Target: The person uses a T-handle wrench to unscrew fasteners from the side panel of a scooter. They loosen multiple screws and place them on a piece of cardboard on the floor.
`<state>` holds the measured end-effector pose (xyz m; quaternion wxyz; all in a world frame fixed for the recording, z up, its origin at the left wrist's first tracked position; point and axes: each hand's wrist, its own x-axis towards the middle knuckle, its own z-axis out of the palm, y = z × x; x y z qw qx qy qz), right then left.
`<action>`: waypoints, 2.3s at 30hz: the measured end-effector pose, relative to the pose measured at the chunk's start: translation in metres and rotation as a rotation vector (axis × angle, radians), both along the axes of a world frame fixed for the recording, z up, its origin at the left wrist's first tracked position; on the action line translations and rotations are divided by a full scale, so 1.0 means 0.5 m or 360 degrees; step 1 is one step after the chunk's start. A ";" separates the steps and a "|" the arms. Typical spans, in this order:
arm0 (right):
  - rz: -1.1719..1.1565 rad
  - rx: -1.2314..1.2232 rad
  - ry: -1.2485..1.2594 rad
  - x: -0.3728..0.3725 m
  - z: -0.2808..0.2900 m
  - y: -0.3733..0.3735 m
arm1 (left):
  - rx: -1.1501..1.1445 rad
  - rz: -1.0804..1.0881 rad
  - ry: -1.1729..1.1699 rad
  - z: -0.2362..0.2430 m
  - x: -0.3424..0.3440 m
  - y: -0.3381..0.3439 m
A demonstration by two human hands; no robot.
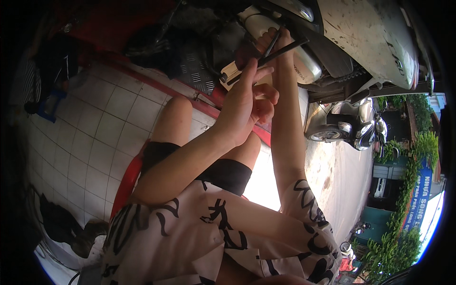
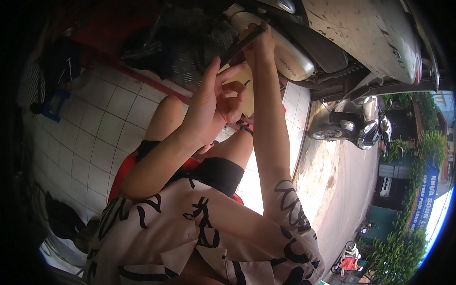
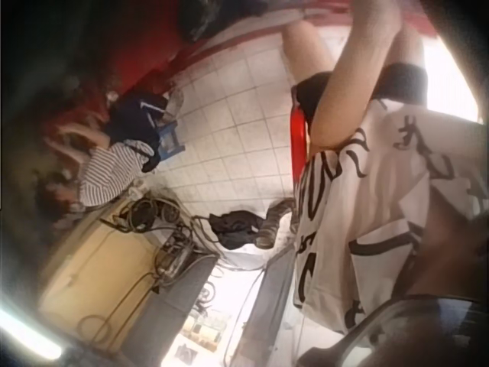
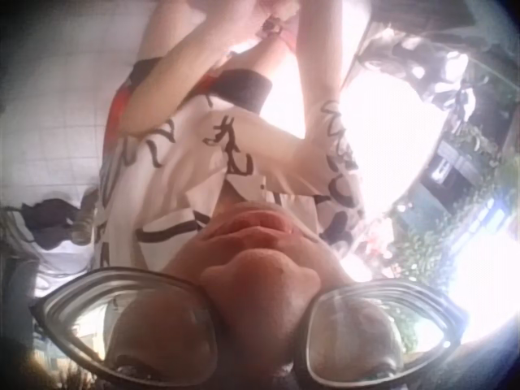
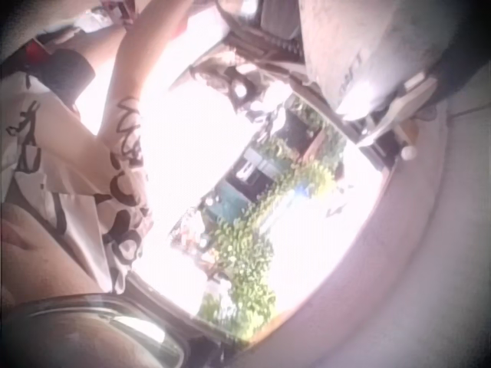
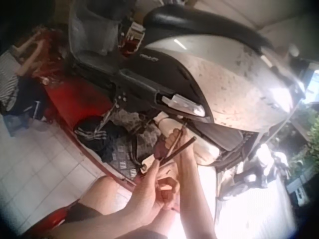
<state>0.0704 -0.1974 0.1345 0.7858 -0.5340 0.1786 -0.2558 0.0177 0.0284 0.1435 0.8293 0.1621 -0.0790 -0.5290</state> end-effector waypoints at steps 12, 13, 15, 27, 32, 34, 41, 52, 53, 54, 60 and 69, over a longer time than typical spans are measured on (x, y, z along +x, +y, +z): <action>0.0209 0.0083 0.0125 -0.037 0.020 0.015 | -0.0176 0.0123 0.0003 -0.017 0.010 -0.066; 0.0212 0.0091 0.0138 -0.035 0.022 0.018 | -0.0204 0.0115 -0.0033 -0.026 0.014 -0.070; 0.0206 0.0104 0.0166 -0.036 0.026 0.018 | -0.0255 0.0115 -0.0033 -0.030 0.016 -0.072; 0.0102 -0.0044 0.0304 -0.159 -0.013 0.112 | -0.0089 0.0066 -0.0373 -0.100 0.014 -0.069; 0.0103 0.0143 0.0142 -0.253 -0.085 0.191 | -0.0037 -0.0050 -0.0579 -0.177 -0.023 -0.043; -0.0021 0.0227 0.0130 -0.270 -0.132 0.200 | 0.0036 -0.0161 -0.0616 -0.204 -0.044 -0.025; -0.0237 0.0542 0.0148 -0.446 -0.282 0.228 | -0.0059 -0.1080 -0.1672 -0.302 0.030 -0.031; 0.0073 0.1008 0.0184 -0.661 -0.276 0.266 | 0.0932 0.0185 -0.2850 -0.499 0.061 -0.518; 0.0060 0.0991 0.0255 -0.668 -0.267 0.273 | 0.0974 0.0284 -0.2985 -0.519 0.051 -0.548; -0.0031 0.0959 0.0325 -0.667 -0.268 0.281 | 0.1025 0.0384 -0.3098 -0.545 0.055 -0.564; -0.0212 0.0726 0.0623 -0.660 -0.264 0.311 | 0.1480 0.0306 -0.3350 -0.588 0.085 -0.536; -0.0062 0.0440 0.0766 -0.626 -0.263 0.354 | 0.0526 -0.0636 -0.0485 -0.388 0.023 -0.257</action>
